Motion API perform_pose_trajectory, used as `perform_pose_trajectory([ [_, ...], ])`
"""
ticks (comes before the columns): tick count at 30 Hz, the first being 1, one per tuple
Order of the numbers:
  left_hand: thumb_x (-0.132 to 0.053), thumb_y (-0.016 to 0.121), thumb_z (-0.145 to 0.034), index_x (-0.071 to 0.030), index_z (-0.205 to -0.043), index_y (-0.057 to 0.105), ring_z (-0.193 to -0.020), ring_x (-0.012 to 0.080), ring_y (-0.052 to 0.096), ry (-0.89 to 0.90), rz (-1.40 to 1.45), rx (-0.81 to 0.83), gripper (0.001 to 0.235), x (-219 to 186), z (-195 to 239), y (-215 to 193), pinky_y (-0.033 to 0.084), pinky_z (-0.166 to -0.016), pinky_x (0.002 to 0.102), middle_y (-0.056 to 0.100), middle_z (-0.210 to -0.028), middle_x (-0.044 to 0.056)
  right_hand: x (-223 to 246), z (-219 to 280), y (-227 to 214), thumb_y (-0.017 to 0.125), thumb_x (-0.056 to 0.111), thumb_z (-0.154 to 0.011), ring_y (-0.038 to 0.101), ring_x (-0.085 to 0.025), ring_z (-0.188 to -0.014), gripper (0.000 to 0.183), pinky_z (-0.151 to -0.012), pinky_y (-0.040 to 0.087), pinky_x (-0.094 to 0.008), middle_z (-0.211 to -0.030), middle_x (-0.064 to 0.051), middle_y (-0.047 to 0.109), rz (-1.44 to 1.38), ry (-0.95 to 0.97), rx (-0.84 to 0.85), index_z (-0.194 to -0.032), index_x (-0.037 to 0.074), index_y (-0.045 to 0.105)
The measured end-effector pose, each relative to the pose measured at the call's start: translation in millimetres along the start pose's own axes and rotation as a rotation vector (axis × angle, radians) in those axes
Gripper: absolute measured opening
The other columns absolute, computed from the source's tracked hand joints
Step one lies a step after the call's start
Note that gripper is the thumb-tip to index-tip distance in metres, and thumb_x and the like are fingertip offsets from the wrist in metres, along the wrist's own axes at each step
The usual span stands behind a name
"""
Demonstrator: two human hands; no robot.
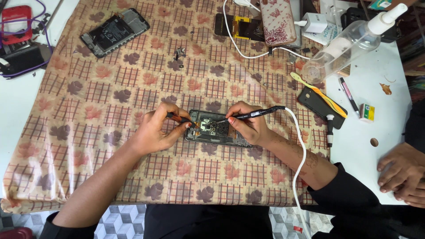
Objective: The person uses a soldering iron and tweezers to work on the internal circuit board of a disassembled mobile phone. The hands hold the phone steady while applying heat to specific points on the board.
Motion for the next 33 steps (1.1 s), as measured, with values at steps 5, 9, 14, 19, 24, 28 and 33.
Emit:
perform_pose_trajectory([
  [5,-0.005,0.078,-0.09,-0.003,-0.112,0.045,-0.102,0.0265,0.077,0.009,-0.006,-0.002,0.04,-2,0,-1,0.064,-0.09,0.038,0.075,-0.108,0.015,0,0,1,0.06,0.013,-0.106,0.041,-0.002,-0.059,0.013,-0.053,0.034,-0.023,-0.075,0.001,0.057,-0.006,0.002,0.008,-0.106,0.0,0.06],
  [9,-0.005,0.078,-0.09,-0.003,-0.112,0.046,-0.103,0.0268,0.078,0.017,-0.005,-0.004,0.039,-3,-1,-1,0.064,-0.091,0.038,0.075,-0.108,0.016,1,-1,1,0.06,0.013,-0.106,0.041,-0.002,-0.06,0.013,-0.053,0.034,-0.023,-0.075,0.001,0.057,-0.002,0.003,0.003,-0.107,0.0,0.059],
  [14,-0.005,0.078,-0.09,-0.003,-0.112,0.046,-0.103,0.0271,0.077,0.013,0.0,0.002,0.039,-3,-1,-1,0.064,-0.091,0.038,0.075,-0.108,0.016,-2,2,-1,0.06,0.013,-0.106,0.042,-0.002,-0.059,0.013,-0.053,0.034,-0.023,-0.074,0.001,0.057,-0.005,0.014,0.005,-0.106,0.0,0.06],
  [19,-0.005,0.077,-0.091,-0.004,-0.112,0.044,-0.102,0.0273,0.078,0.018,-0.013,0.008,0.039,-2,0,0,0.065,-0.09,0.038,0.075,-0.108,0.016,-14,1,-4,0.059,0.012,-0.106,0.044,-0.002,-0.058,0.012,-0.05,0.035,-0.022,-0.075,0.002,0.058,-0.034,-0.024,-0.04,-0.103,0.001,0.061],
  [24,-0.005,0.076,-0.093,-0.005,-0.112,0.042,-0.101,0.0267,0.078,0.011,-0.007,0.03,0.039,4,-2,1,0.065,-0.091,0.039,0.076,-0.108,0.016,-25,-12,-28,0.059,0.013,-0.103,0.052,-0.005,-0.059,0.013,-0.047,0.04,-0.021,-0.079,-0.001,0.061,-0.169,-0.033,-0.257,-0.096,0.002,0.062],
  [28,-0.004,0.075,-0.092,-0.006,-0.112,0.042,-0.102,0.0275,0.077,-0.014,0.03,0.025,0.038,4,-1,0,0.064,-0.094,0.042,0.076,-0.108,0.018,-14,-5,-31,0.061,0.01,-0.103,0.051,-0.006,-0.067,0.01,-0.057,0.039,-0.019,-0.083,-0.003,0.059,-0.278,0.081,-0.298,-0.102,0.0,0.06],
  [33,-0.003,0.074,-0.093,-0.007,-0.114,0.042,-0.103,0.0263,0.077,-0.046,0.038,0.032,0.038,6,-3,2,0.065,-0.095,0.04,0.075,-0.108,0.016,21,-21,-31,0.066,0.004,-0.099,0.054,-0.005,-0.064,0.006,-0.054,0.044,-0.02,-0.085,-0.004,0.064,-0.107,-0.064,-0.294,-0.101,0.0,0.062],
])
Point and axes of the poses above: each hand's wrist, its own z-axis away from the middle knuckle, its own y-axis out of the palm, x = y × z, the point moved 8 cm from there along -z, towards the middle knuckle
